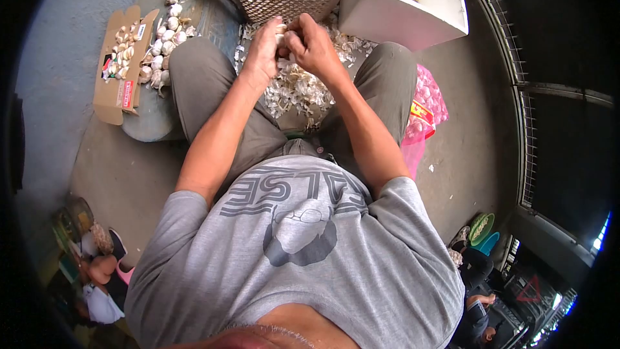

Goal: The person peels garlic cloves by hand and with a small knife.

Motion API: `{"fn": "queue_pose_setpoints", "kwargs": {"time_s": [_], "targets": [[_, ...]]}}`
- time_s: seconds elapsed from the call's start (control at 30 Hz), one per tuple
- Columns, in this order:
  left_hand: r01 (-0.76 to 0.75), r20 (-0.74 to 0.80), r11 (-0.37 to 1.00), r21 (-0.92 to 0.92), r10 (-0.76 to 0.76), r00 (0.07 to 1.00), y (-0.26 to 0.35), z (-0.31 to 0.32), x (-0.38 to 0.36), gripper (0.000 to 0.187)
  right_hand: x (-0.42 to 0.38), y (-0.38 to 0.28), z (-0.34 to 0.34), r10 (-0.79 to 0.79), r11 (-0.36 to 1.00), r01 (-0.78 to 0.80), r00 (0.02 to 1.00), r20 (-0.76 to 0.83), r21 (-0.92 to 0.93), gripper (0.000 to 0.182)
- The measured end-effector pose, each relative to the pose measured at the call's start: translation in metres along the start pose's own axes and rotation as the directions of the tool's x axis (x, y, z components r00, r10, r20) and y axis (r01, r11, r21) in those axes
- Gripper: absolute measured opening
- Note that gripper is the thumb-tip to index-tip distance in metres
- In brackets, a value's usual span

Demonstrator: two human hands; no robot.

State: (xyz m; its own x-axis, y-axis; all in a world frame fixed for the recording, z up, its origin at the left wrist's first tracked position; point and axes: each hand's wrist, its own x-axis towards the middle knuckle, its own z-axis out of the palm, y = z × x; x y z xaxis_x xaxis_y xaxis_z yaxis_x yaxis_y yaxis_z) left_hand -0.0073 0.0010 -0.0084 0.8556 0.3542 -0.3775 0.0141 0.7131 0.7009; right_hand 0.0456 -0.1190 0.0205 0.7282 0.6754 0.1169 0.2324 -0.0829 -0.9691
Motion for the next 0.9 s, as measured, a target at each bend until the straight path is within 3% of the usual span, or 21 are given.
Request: {"fn": "queue_pose_setpoints", "kwargs": {"time_s": [0.07, 0.2, 0.33, 0.43, 0.63, 0.77, 0.9], "targets": [[0.084, 0.018, 0.996, -0.016, -0.084, 0.996, 0.003, -0.008, 0.003, 0.023, -0.002, -0.003, 0.000, -0.015, 0.999, 0.013, 0.998, 0.058, 0.048, 0.020], [-0.054, -0.066, 0.998, -0.021, 0.053, 0.996, 0.001, 0.000, 0.004, 0.026, 0.000, -0.007, -0.023, 0.217, 0.959, -0.244, 0.960, 0.178, 0.145, 0.035], [0.011, 0.036, 1.000, 0.021, -0.012, 0.999, 0.006, 0.002, -0.004, 0.030, 0.001, 0.011, -0.025, 0.189, 0.929, -0.229, 0.969, 0.158, 0.292, 0.037], [0.039, 0.015, 0.999, 0.010, -0.040, 0.999, 0.008, 0.005, -0.004, 0.032, 0.001, 0.010, -0.020, 0.158, 0.925, -0.176, 0.984, 0.080, 0.338, 0.032], [0.081, 0.022, 0.992, -0.101, -0.079, 0.997, 0.006, -0.003, 0.000, 0.035, 0.004, 0.020, -0.019, 0.221, 0.955, -0.231, 0.972, 0.076, 0.185, 0.020], [0.072, 0.004, 0.983, -0.169, -0.073, 0.997, 0.011, -0.001, -0.004, 0.033, 0.009, 0.037, -0.017, 0.247, 0.743, -0.189, 0.969, -0.001, 0.642, 0.024], [0.058, 0.008, 0.991, -0.119, -0.057, 0.998, 0.014, 0.000, -0.004, 0.034, 0.004, 0.018, -0.037, 0.298, 0.578, -0.315, 0.940, 0.166, 0.753, 0.019]]}}
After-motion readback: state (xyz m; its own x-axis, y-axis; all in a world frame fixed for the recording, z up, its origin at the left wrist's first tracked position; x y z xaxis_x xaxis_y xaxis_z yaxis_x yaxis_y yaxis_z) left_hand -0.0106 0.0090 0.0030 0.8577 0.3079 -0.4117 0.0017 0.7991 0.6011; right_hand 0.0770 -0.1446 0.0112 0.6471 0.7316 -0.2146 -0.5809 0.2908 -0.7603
